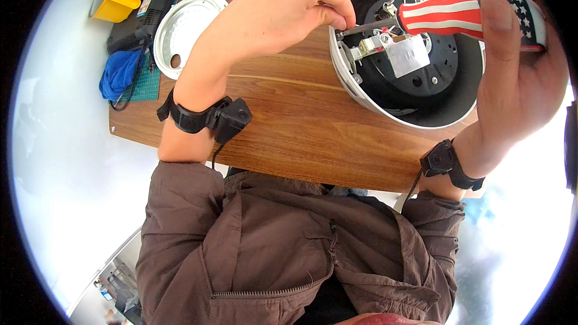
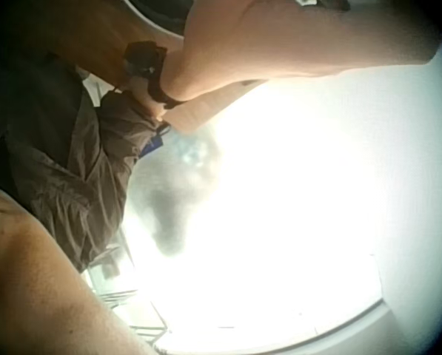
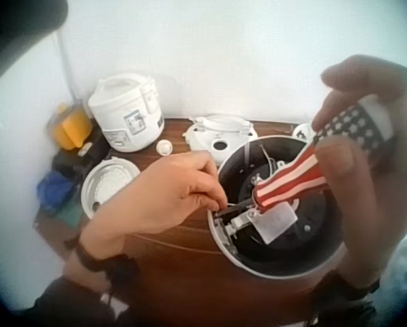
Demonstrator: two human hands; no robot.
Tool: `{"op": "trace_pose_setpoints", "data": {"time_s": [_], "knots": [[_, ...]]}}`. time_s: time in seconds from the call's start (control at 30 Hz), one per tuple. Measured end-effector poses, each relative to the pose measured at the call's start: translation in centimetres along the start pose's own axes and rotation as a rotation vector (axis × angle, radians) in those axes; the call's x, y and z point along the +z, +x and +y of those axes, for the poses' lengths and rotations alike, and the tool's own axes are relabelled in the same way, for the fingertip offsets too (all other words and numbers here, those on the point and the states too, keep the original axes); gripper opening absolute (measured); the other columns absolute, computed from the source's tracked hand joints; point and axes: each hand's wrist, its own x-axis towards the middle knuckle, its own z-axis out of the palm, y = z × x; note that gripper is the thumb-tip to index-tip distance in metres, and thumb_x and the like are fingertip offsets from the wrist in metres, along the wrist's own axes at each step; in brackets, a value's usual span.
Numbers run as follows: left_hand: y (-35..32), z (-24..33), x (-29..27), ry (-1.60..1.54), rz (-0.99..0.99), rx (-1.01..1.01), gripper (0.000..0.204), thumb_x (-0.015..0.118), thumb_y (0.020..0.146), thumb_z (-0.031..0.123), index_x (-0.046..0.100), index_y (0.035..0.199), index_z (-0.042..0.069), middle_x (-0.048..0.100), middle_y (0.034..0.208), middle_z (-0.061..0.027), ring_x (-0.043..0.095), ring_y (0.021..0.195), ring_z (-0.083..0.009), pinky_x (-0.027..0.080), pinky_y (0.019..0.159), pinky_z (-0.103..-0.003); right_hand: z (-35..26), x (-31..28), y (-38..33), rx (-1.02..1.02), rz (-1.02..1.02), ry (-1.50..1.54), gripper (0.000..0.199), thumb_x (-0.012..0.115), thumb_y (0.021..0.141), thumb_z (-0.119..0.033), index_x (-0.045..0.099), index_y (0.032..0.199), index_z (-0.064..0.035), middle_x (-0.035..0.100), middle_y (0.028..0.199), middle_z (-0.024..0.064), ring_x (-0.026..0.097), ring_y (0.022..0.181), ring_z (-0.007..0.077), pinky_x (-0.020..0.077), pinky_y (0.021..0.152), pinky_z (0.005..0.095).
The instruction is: The person uses a screwdriver to tighten screws on the internal components of a rice cooker base. They then place the cooker's lid and a perforated metal tray into the main body.
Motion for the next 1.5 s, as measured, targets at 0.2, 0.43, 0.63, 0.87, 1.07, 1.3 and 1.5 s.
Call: {"op": "trace_pose_setpoints", "data": {"time_s": [0.2, 0.43, 0.63, 0.87, 1.07, 1.3, 1.5], "knots": [[-0.3, 0.3, 0.7, -0.045, 0.052, -0.068, 0.009, 0.072, 0.084, -0.002, 0.076, 0.091, 0.002, 0.062, 0.088, -0.0088, 0.063, 0.084, -0.0231, 0.051, 0.074, -0.033, 0.0, -0.2, -0.1, 0.006, 0.006, 0.001, 0.044, 0.068, 0.100, -0.035, 0.065, 0.129, -0.0010, 0.076, 0.104, 0.0121, 0.074, 0.097, 0.0195, 0.0596, 0.079, 0.0245], [-0.3, 0.9, 0.5, -0.019, 0.054, -0.042, 0.008, 0.072, 0.085, -0.002, 0.076, 0.091, 0.001, 0.062, 0.088, -0.0089, 0.062, 0.084, -0.0226, 0.051, 0.073, -0.033, -0.2, -0.6, 0.0, 0.014, -0.006, 0.003, 0.044, 0.068, 0.100, -0.035, 0.065, 0.129, -0.0009, 0.076, 0.104, 0.0123, 0.074, 0.097, 0.0198, 0.0596, 0.079, 0.0249], [-0.6, 1.1, 0.5, 0.004, 0.053, -0.080, 0.009, 0.072, 0.085, 0.000, 0.077, 0.092, 0.002, 0.062, 0.088, -0.0092, 0.062, 0.085, -0.0231, 0.051, 0.074, -0.033, -0.2, -0.3, 0.0, 0.014, -0.007, 0.010, 0.044, 0.068, 0.100, -0.034, 0.064, 0.129, -0.0009, 0.076, 0.104, 0.0125, 0.074, 0.097, 0.0201, 0.0595, 0.079, 0.0253], [-0.5, 0.9, 0.5, 0.099, 0.044, -0.068, 0.009, 0.072, 0.086, 0.005, 0.078, 0.092, 0.005, 0.064, 0.090, -0.0090, 0.063, 0.086, -0.0251, 0.051, 0.075, -0.034, -0.6, -0.2, -0.6, 0.016, -0.004, 0.006, 0.044, 0.068, 0.100, -0.034, 0.064, 0.129, -0.0008, 0.076, 0.104, 0.0127, 0.074, 0.097, 0.0204, 0.0595, 0.079, 0.0258], [-0.5, 0.5, 0.6, 0.076, 0.042, -0.061, 0.008, 0.072, 0.087, 0.005, 0.078, 0.093, 0.005, 0.064, 0.090, -0.0093, 0.063, 0.088, -0.0260, 0.051, 0.077, -0.035, -0.8, -0.2, -0.6, 0.022, -0.003, 0.009, 0.045, 0.068, 0.100, -0.034, 0.064, 0.129, -0.0008, 0.076, 0.104, 0.0129, 0.074, 0.097, 0.0206, 0.0595, 0.079, 0.0262], [-1.4, 1.5, 0.7, -0.010, 0.067, -0.053, 0.015, 0.071, 0.087, 0.000, 0.075, 0.101, 0.004, 0.058, 0.095, -0.0105, 0.059, 0.088, -0.0263, 0.048, 0.077, -0.036, -1.1, 0.0, -1.0, 0.026, 0.000, 0.015, 0.045, 0.068, 0.100, -0.034, 0.064, 0.129, -0.0007, 0.076, 0.104, 0.0131, 0.074, 0.097, 0.0209, 0.0594, 0.079, 0.0266], [-1.4, 1.5, -0.2, 0.150, -0.059, 0.116, 0.027, 0.072, 0.082, -0.003, 0.072, 0.108, 0.005, 0.055, 0.097, -0.0097, 0.058, 0.091, -0.0269, 0.048, 0.077, -0.035, -1.5, 0.0, -1.1, 0.030, 0.009, 0.015, 0.045, 0.068, 0.100, -0.034, 0.064, 0.130, -0.0007, 0.076, 0.104, 0.0133, 0.074, 0.097, 0.0212, 0.0594, 0.079, 0.0270]]}}
